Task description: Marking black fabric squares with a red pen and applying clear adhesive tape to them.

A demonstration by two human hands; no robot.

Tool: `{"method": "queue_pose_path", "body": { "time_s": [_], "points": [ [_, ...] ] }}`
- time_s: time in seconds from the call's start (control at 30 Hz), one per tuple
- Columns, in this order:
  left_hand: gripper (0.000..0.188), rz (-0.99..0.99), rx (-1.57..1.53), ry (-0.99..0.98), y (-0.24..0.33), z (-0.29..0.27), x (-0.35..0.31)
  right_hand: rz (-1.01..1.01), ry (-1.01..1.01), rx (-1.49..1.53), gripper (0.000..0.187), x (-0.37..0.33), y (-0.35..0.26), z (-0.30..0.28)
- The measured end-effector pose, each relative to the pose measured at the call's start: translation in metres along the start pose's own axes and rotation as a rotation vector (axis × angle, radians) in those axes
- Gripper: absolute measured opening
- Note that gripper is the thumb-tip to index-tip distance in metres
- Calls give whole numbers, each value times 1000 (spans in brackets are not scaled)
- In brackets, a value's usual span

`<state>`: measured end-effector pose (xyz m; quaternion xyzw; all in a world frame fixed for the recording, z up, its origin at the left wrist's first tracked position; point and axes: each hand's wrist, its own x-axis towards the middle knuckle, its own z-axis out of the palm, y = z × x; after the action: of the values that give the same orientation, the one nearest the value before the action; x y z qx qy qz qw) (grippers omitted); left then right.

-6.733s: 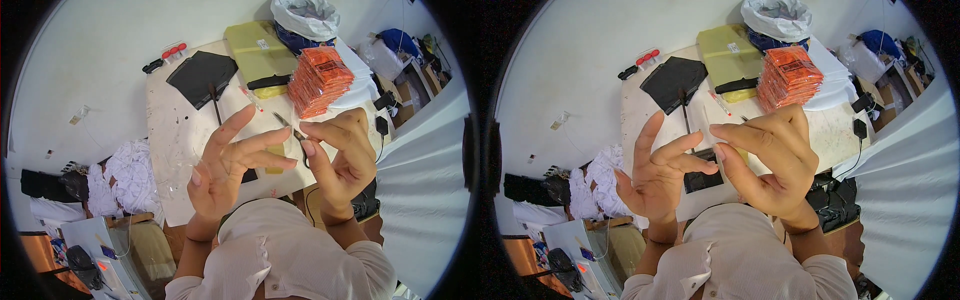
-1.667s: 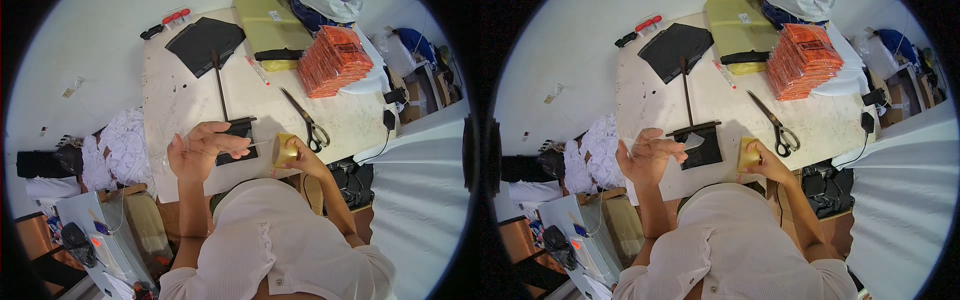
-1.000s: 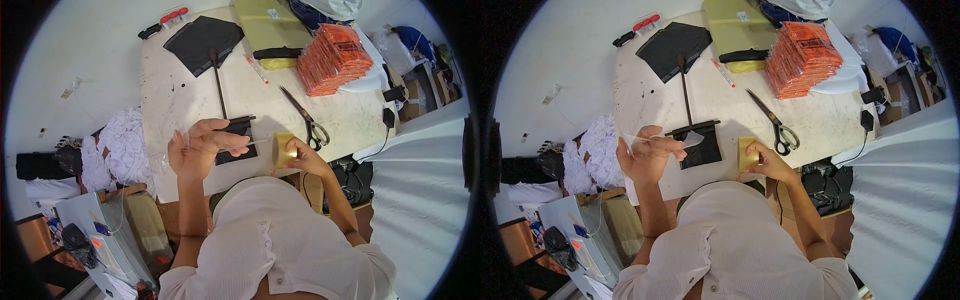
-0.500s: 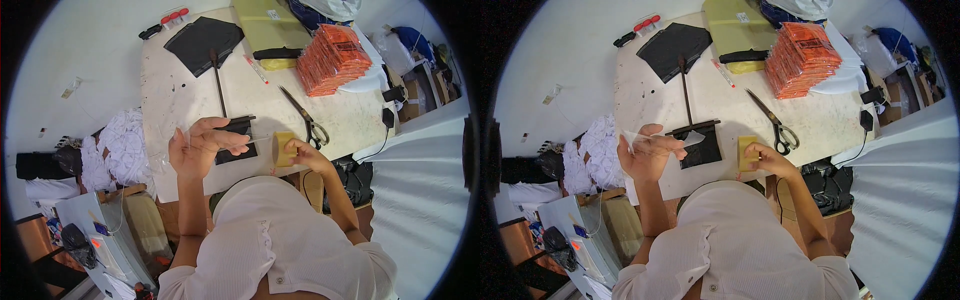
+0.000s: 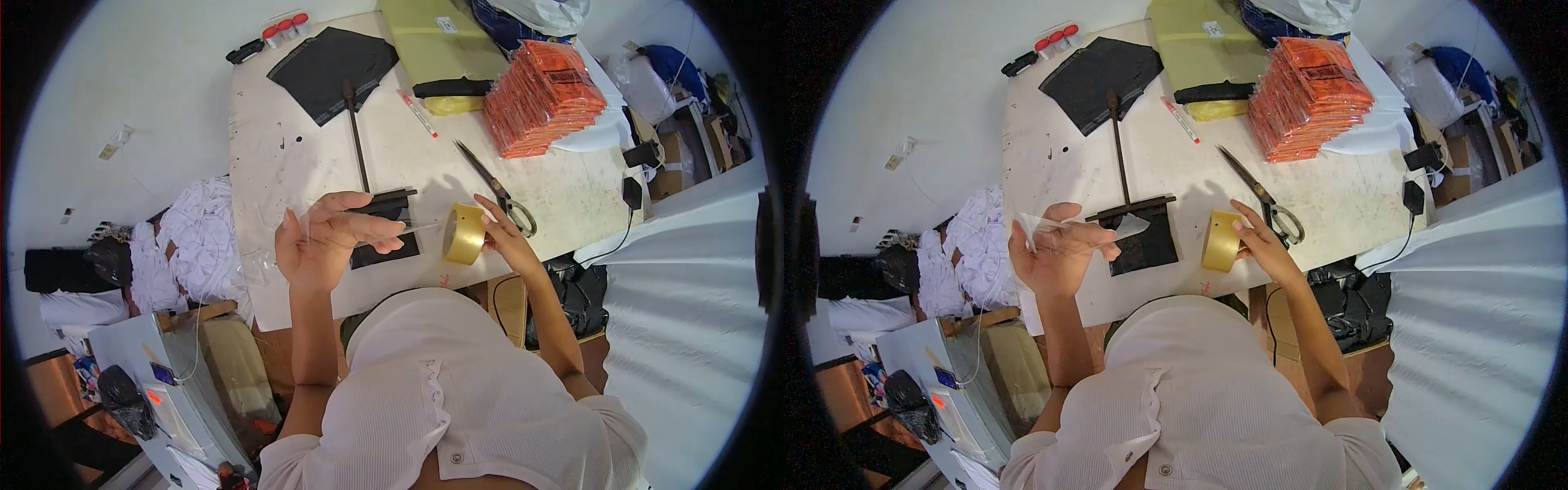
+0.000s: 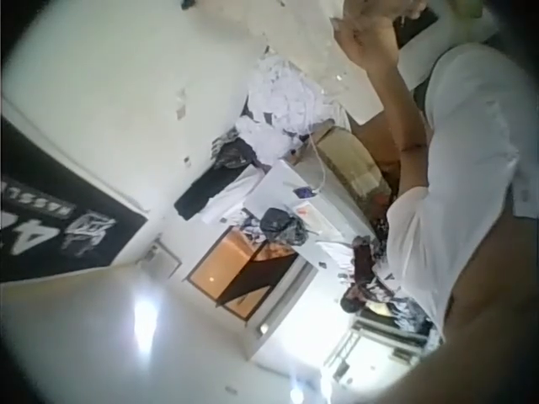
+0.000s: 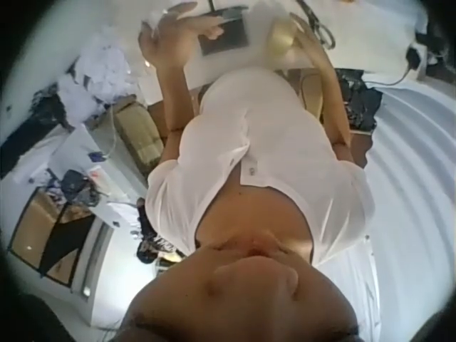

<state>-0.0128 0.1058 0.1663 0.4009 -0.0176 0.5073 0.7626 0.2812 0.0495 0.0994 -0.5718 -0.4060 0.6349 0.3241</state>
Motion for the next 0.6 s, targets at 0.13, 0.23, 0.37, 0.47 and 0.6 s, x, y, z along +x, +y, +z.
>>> {"method": "queue_pose_path", "body": {
  "time_s": [0.13,0.23,0.37,0.47,0.6],
  "points": [
    [78,9,14,19,0,-1,-2,1,11,-62,46,-2,-10,4],
    [78,4,35,28,0,-1,-4,-56,127,-448,42,0,-18,14],
    [79,13,24,8,1,-1,-3,-672,598,-1071,25,15,-7,15],
    [78,-7,-14,21,1,0,-3,-732,515,-749,13,31,-4,10],
    [78,7,6,0,3,-3,-6,-616,450,-713,9,38,-4,10]
  ]
}}
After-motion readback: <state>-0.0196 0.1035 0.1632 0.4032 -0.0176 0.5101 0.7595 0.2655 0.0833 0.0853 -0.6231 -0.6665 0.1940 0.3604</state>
